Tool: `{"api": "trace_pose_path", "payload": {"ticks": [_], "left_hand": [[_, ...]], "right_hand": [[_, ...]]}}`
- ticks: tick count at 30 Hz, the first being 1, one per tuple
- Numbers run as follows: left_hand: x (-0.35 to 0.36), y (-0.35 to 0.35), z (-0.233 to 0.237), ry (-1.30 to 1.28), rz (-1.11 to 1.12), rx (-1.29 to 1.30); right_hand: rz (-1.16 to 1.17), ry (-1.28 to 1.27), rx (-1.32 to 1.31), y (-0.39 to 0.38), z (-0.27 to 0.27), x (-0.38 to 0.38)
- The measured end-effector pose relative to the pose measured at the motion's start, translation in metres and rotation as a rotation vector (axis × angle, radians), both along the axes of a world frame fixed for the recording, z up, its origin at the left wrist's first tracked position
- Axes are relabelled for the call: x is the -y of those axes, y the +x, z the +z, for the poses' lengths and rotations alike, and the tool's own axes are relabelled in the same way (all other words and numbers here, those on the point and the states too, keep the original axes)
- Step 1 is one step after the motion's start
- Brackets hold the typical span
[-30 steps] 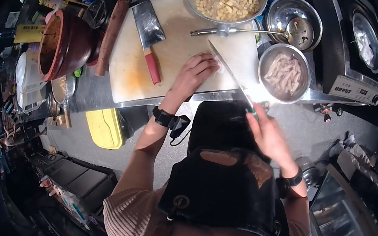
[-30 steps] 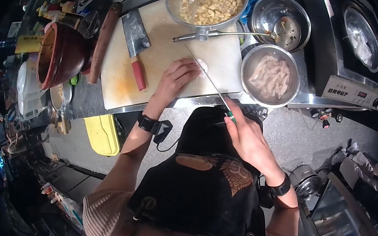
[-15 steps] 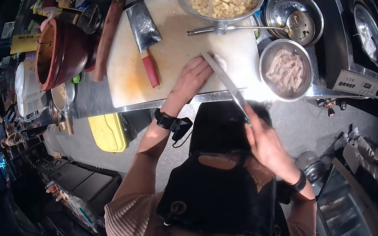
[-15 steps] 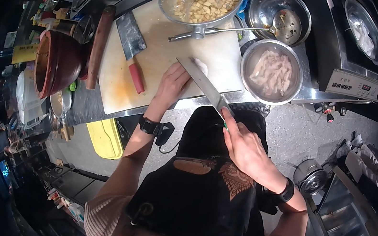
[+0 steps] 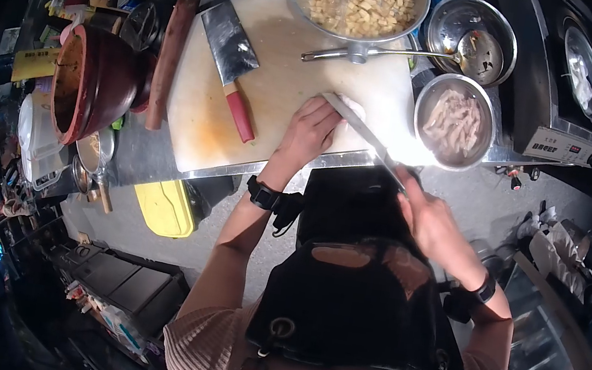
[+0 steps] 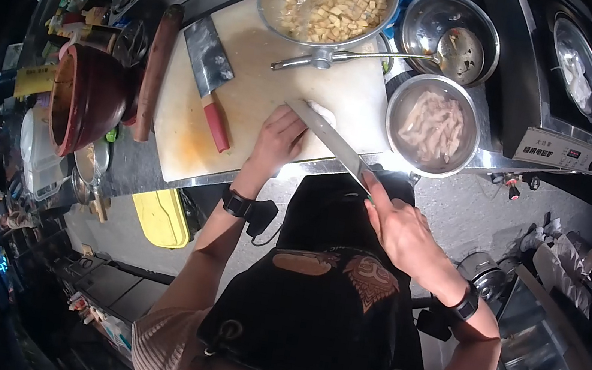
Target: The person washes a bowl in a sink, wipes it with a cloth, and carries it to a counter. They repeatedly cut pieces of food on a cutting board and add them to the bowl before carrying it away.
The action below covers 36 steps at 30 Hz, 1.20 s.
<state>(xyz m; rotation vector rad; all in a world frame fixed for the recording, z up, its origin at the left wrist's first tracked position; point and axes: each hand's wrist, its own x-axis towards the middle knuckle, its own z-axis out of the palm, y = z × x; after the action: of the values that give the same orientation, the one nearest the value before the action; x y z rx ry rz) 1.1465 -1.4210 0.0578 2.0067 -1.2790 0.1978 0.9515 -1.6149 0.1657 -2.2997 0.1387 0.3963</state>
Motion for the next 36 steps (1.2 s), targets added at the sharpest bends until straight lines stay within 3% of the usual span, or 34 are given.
{"api": "trace_pose_path", "payload": {"ticks": [7, 14, 18, 21, 24, 25, 27, 31, 36], "left_hand": [[-0.004, 0.001, -0.004, 0.013, -0.021, -0.011], [-0.003, 0.001, -0.005, -0.007, 0.007, 0.035], [-0.004, -0.002, 0.000, -0.010, 0.047, 0.043], [-0.010, -0.002, 0.000, -0.130, 0.102, -0.140], [-0.005, 0.000, 0.006, -0.101, 0.136, -0.138], [-0.001, 0.002, 0.014, -0.040, 0.098, -0.077], [0.011, 0.006, 0.031, 0.084, 0.024, 0.042], [0.012, 0.012, 0.039, 0.304, -0.043, 0.035], [0.016, 0.008, 0.047, 0.505, -0.072, -0.050]], "right_hand": [[0.068, 0.108, 0.134, 0.073, -0.017, -0.021], [0.013, 0.076, 0.162, 0.016, -0.012, 0.000], [0.052, 0.147, 0.177, 0.050, -0.019, -0.009], [0.067, 0.157, 0.052, 0.058, -0.003, 0.002], [-0.027, 0.260, 0.319, 0.026, 0.003, 0.019], [-0.035, 0.200, 0.376, 0.017, 0.016, 0.026], [-0.178, 0.261, 0.202, -0.003, 0.027, 0.039], [-0.415, 0.377, -0.075, -0.030, 0.040, 0.062], [-0.520, 0.444, -0.039, -0.048, 0.039, 0.082]]}}
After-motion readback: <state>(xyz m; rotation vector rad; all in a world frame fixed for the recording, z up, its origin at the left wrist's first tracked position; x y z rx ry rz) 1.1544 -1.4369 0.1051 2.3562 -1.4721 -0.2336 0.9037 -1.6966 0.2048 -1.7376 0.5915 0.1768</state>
